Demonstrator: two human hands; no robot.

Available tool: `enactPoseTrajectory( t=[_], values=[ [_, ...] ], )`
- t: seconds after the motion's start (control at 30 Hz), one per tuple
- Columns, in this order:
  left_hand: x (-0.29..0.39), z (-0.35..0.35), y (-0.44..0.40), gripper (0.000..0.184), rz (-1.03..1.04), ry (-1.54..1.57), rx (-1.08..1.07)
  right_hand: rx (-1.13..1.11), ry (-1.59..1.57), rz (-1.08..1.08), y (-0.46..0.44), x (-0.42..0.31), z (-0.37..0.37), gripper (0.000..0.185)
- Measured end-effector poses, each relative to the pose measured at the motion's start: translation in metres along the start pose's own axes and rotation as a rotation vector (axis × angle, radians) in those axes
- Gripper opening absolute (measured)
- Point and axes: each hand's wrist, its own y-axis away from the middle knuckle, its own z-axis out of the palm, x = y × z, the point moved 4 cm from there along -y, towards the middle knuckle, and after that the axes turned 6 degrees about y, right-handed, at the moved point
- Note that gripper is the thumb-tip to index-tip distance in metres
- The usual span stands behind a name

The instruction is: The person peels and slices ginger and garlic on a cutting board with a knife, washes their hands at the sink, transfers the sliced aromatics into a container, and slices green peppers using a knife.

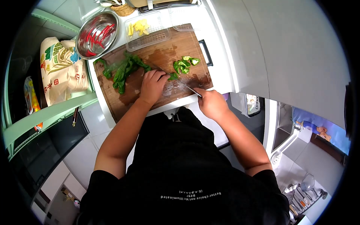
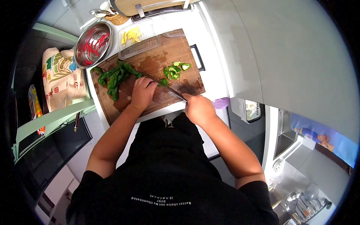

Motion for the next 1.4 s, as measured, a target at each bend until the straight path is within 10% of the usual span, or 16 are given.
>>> enactPoseTrajectory(
  t=[0.7,0.8,1.1,1.4],
  values=[
    [0.009,-0.015,0.01,0.017,-0.129,-0.098,-0.1,-0.095,-0.297,0.101,-0.041,0.013,0.022,0.022],
    [0.005,-0.025,0.006,0.025,-0.412,0.028,-0.233,-0.095,-0.264,0.078,-0.041,0.018,0.025,0.022],
    [0.007,-0.002,0.002,0.019,-0.004,0.037,0.043,0.098,-0.202,-0.032,-0.02,0.009,0.009,0.029],
    [-0.007,0.0,0.023,0.012,-0.16,0.184,0.075,-0.083,0.016,-0.022,0.003,0.005,0.009,0.036]
  ],
)
